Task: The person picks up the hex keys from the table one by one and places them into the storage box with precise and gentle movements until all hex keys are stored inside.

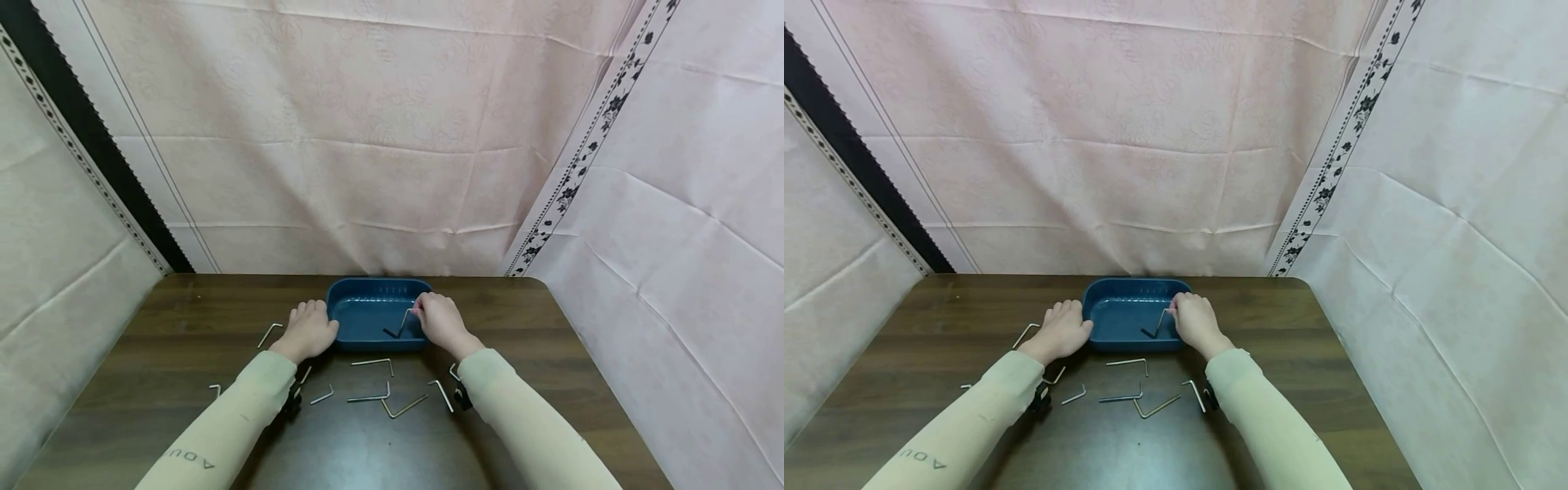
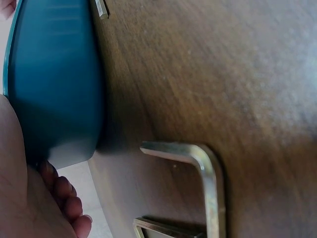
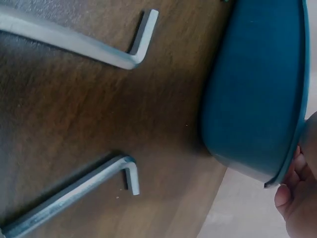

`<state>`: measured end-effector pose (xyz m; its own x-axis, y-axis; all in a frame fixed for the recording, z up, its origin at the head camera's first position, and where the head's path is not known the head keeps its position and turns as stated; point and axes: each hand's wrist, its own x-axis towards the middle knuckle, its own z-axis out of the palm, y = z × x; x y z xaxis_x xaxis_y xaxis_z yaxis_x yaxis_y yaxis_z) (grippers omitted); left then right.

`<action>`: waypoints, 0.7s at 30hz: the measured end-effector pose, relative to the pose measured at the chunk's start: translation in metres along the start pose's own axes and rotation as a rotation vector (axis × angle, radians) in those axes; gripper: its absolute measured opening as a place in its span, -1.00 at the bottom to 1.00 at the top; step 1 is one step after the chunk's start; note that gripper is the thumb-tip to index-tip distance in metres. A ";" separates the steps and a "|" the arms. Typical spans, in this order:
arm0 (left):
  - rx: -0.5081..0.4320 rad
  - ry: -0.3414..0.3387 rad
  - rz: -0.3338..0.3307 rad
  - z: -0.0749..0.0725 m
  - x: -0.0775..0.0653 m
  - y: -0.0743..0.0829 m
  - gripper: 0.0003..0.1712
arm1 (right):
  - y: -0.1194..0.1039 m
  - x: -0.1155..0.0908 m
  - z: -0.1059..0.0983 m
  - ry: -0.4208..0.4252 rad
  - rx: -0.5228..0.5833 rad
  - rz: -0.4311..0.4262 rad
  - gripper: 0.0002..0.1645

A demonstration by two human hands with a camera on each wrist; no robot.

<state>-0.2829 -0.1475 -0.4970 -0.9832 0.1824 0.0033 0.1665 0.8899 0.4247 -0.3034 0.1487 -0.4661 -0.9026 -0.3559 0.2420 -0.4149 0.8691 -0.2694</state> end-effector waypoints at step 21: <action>0.013 -0.003 -0.013 0.001 0.002 0.000 -0.65 | 0.024 -0.010 -0.008 0.135 0.450 0.042 -0.64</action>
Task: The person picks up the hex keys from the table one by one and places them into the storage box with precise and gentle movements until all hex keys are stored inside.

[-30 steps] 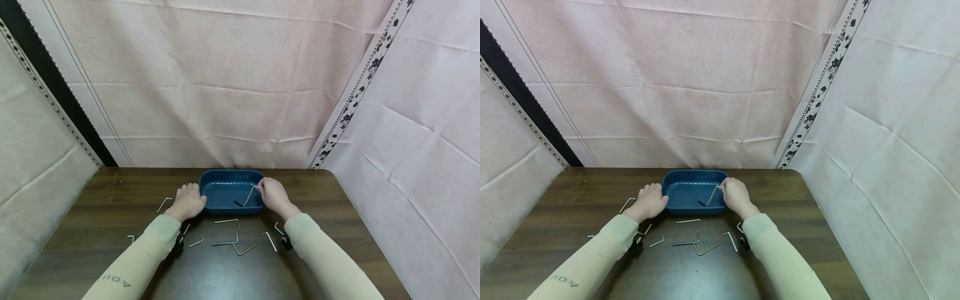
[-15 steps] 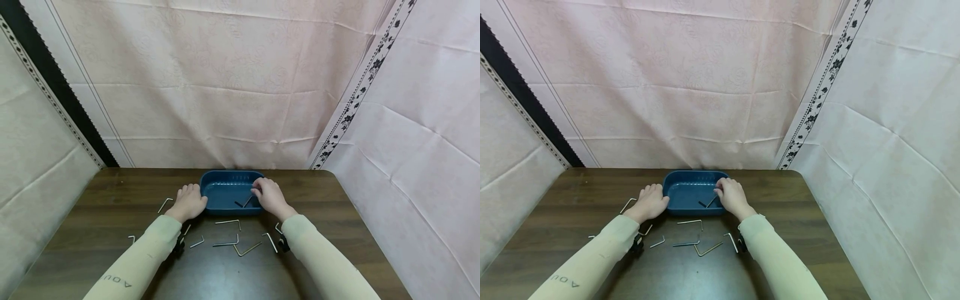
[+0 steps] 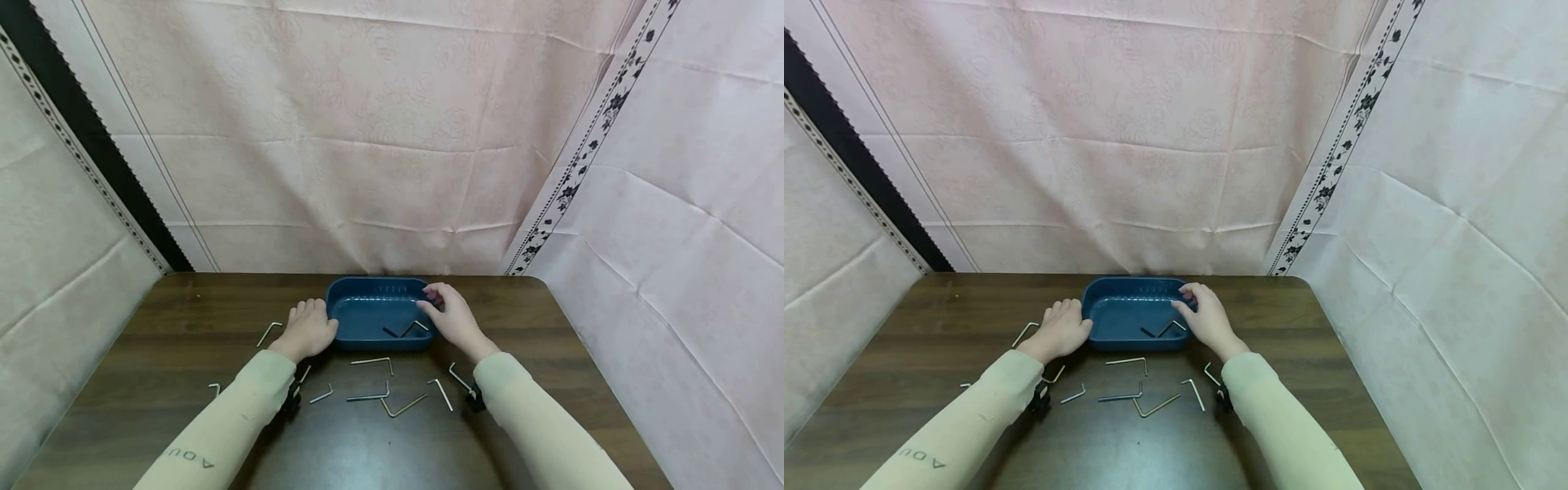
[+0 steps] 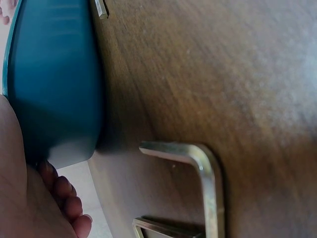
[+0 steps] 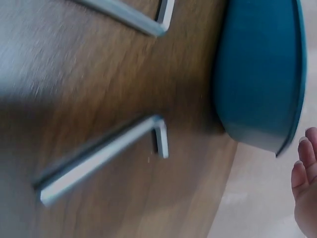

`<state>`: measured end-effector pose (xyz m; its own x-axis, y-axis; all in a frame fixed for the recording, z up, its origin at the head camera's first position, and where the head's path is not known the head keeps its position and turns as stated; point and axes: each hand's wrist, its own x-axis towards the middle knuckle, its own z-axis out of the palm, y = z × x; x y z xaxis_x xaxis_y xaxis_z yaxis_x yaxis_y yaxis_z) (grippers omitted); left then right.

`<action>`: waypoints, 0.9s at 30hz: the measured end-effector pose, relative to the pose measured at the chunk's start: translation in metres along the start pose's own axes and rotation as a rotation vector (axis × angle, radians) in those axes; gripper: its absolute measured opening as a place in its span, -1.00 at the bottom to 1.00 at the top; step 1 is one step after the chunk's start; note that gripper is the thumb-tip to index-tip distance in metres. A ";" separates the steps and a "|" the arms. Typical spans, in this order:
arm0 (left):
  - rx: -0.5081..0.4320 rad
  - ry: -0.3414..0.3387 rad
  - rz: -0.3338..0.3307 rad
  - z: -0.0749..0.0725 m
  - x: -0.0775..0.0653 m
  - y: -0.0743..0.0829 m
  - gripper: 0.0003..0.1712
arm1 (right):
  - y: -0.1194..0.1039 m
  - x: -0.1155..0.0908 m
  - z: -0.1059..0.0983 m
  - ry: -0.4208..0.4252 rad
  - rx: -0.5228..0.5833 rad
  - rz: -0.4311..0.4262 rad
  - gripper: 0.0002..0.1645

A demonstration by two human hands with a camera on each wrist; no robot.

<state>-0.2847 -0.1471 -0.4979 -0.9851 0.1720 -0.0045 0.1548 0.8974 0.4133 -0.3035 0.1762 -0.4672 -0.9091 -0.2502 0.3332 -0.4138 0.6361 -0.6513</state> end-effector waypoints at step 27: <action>-0.012 0.010 0.012 0.001 0.000 0.000 -0.65 | 0.070 -0.071 -0.072 -0.063 -0.125 0.182 -0.48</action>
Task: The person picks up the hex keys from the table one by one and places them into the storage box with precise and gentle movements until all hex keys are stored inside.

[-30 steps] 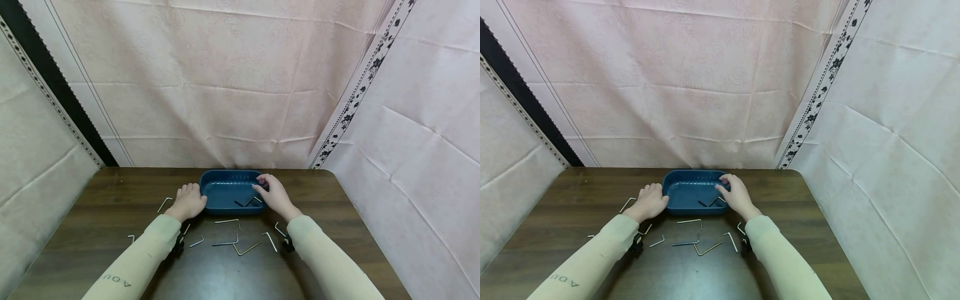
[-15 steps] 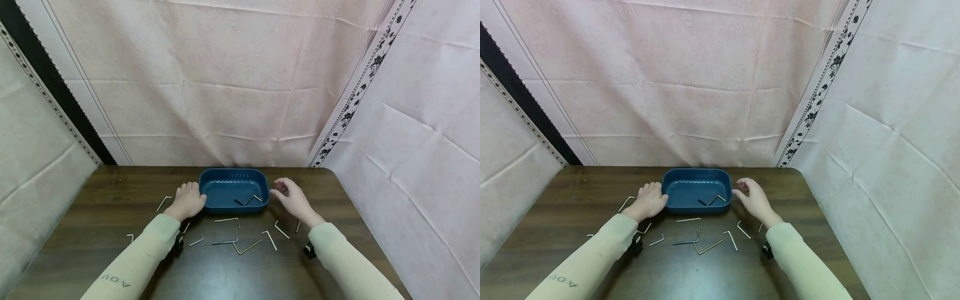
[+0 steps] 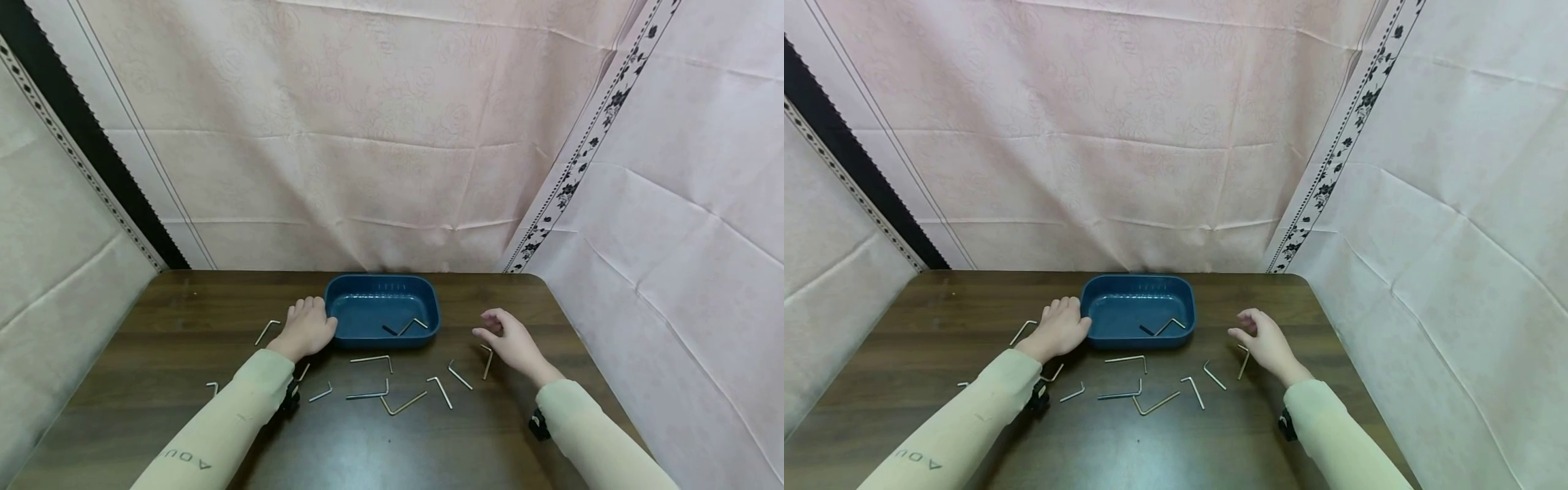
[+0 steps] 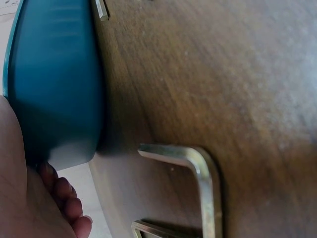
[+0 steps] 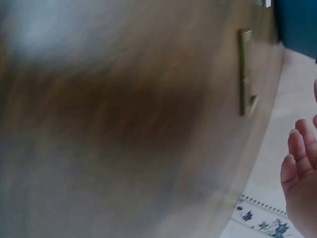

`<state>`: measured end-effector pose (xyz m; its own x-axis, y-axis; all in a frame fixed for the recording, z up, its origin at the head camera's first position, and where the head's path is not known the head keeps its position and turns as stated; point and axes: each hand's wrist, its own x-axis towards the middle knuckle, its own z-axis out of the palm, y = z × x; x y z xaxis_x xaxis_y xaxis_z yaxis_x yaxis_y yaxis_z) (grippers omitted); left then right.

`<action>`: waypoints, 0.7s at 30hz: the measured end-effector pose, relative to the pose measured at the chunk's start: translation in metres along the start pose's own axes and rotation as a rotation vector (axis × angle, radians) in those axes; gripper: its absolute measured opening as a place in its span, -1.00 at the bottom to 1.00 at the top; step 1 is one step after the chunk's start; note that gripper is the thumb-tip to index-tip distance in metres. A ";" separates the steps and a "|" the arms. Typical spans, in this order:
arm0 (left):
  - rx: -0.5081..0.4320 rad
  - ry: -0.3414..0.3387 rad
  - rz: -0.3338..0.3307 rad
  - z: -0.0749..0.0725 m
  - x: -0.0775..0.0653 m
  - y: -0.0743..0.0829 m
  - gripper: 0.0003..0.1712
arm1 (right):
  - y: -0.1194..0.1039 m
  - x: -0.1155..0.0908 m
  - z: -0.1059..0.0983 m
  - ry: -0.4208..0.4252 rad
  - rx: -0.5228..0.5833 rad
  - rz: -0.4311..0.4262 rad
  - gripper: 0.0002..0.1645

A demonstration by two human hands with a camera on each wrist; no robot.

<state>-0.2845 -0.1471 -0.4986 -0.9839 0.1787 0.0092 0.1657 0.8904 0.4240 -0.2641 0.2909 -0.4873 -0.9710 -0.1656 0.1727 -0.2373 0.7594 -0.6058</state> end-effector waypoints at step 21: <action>-0.001 -0.011 -0.008 -0.003 -0.002 0.002 -0.61 | 0.014 -0.012 0.013 -0.067 -0.156 0.174 -0.40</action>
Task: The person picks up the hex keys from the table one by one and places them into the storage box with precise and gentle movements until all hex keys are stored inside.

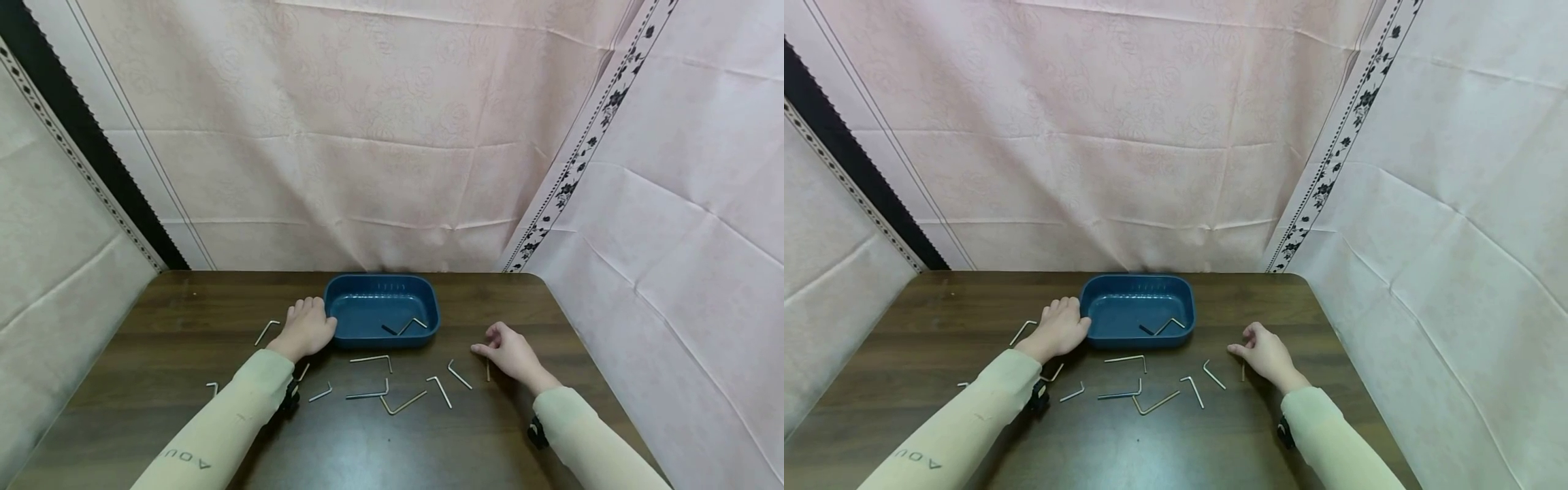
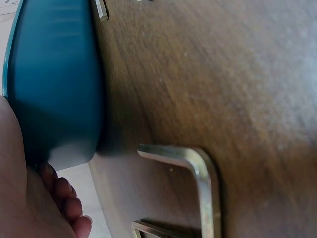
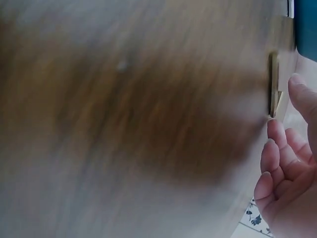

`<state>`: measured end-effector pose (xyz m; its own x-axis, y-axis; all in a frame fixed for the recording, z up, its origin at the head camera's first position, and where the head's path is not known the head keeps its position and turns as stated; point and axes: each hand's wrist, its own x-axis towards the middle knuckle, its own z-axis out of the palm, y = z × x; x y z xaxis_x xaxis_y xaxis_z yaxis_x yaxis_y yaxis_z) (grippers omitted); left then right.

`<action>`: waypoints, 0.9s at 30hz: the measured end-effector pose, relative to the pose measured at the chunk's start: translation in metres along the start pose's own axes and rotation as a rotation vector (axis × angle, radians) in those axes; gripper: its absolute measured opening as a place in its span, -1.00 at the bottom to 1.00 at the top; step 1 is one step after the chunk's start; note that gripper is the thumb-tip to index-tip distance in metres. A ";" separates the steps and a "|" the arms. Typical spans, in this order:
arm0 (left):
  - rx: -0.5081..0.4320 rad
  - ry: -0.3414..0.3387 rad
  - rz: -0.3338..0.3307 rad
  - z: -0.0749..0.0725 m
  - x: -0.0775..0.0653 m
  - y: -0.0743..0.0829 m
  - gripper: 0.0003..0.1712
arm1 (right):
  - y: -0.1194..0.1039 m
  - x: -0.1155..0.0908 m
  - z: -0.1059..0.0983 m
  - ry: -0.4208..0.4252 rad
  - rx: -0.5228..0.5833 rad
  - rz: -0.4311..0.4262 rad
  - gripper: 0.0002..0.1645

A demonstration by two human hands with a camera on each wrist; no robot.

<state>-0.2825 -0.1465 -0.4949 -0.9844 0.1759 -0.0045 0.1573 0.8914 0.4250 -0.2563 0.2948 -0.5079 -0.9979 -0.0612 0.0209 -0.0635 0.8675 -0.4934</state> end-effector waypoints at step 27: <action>-0.008 0.002 0.004 0.000 -0.001 0.000 -0.68 | 0.000 -0.012 0.002 -0.054 -0.057 -0.113 -0.83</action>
<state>-0.2817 -0.1461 -0.4950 -0.9840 0.1780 -0.0007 0.1602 0.8874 0.4322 -0.2445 0.2941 -0.5097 -0.9824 -0.1851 0.0261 -0.1776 0.8802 -0.4401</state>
